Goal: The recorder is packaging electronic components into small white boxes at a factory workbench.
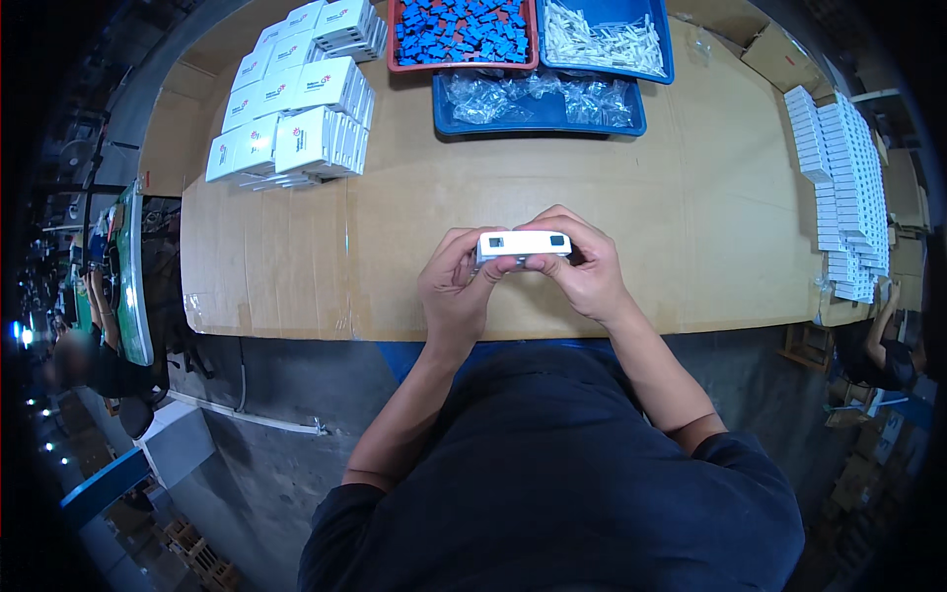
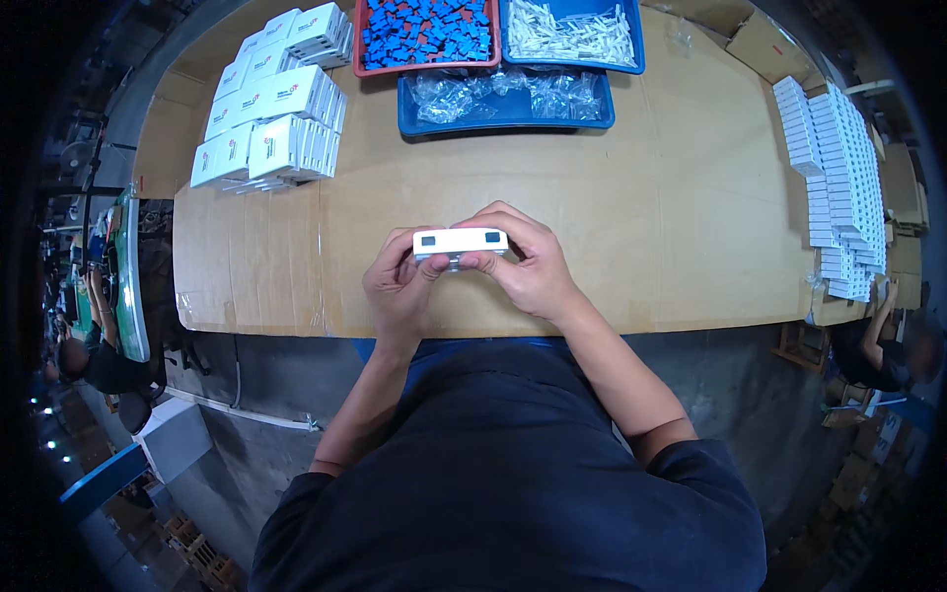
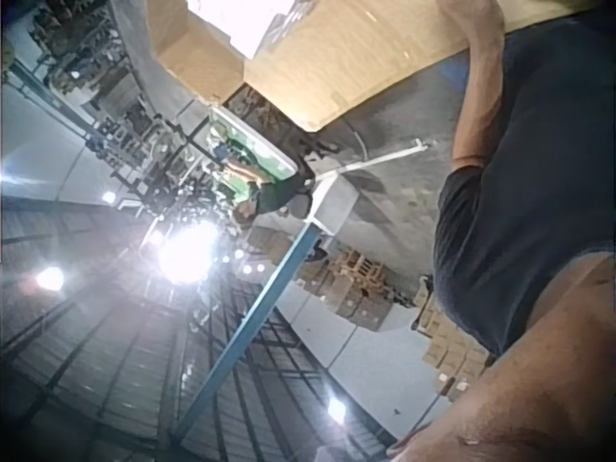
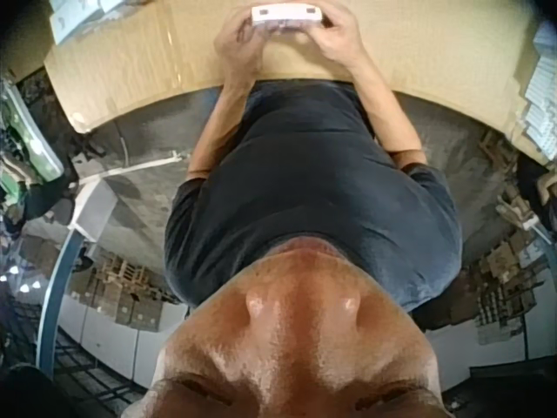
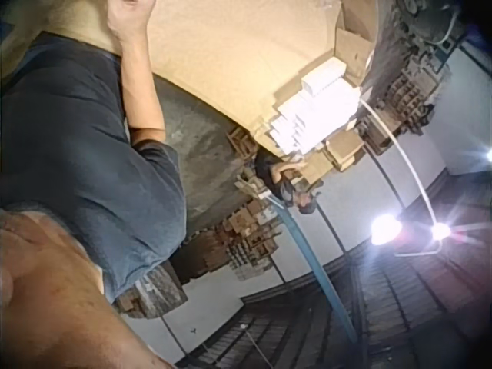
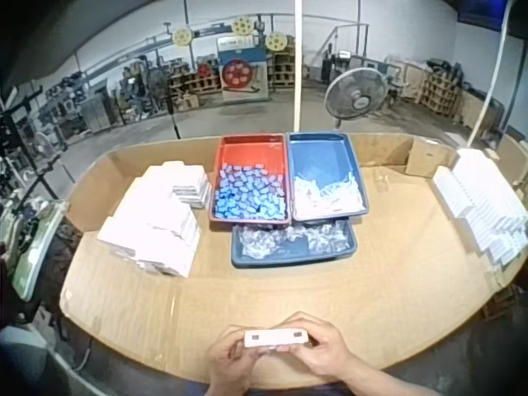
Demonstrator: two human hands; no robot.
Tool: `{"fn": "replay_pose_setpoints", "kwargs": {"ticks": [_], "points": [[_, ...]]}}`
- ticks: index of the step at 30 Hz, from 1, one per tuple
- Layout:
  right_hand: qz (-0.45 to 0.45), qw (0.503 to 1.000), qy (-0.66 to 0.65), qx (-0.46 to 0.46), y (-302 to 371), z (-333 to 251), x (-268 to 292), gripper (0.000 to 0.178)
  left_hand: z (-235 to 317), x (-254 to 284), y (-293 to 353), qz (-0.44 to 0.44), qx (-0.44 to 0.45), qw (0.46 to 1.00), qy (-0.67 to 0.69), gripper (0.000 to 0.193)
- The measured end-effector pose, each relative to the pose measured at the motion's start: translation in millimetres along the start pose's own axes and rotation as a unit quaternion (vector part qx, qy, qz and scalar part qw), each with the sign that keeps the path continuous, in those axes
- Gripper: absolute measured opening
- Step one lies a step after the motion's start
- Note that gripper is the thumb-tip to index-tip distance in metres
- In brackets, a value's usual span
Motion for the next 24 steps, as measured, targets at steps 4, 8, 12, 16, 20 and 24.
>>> {"fn": "replay_pose_setpoints", "kwargs": {"ticks": [4,8,12,16,20,24], "points": [[0.130,0.989,-0.060,-0.027,0.7,25.8,15.4,0.060,-24.3,6.5,-1.4,0.044,0.080,0.993,0.069,0.034],[0.113,0.986,0.069,-0.102,7.4,21.8,12.3,0.075,-36.4,9.2,1.2,0.056,0.142,0.987,0.052,0.040],[0.092,0.987,0.004,-0.133,11.6,37.0,8.8,0.075,-26.1,-9.9,-4.3,-0.017,0.109,0.991,0.074,0.049],[0.127,0.917,-0.336,-0.171,20.3,70.7,11.5,0.061,-22.1,-9.9,-6.1,0.014,0.073,0.992,0.098,0.046],[0.114,0.875,-0.435,-0.180,14.0,71.8,10.4,0.047,-14.2,-17.7,-8.3,-0.034,0.077,0.995,-0.058,0.040],[0.130,0.855,-0.469,-0.180,9.6,68.1,16.5,0.047,-28.6,-18.8,-10.6,-0.038,0.120,0.992,-0.012,0.035]]}}
Point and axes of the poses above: each hand's wrist, its own y-axis away from the middle knuckle, its own x-axis out of the back of the hand, z = x × y, the point moved 10 cm from there along -y, towards the middle knuckle, and after that the axes turned 13 degrees about -z, right-handed, at the moved point
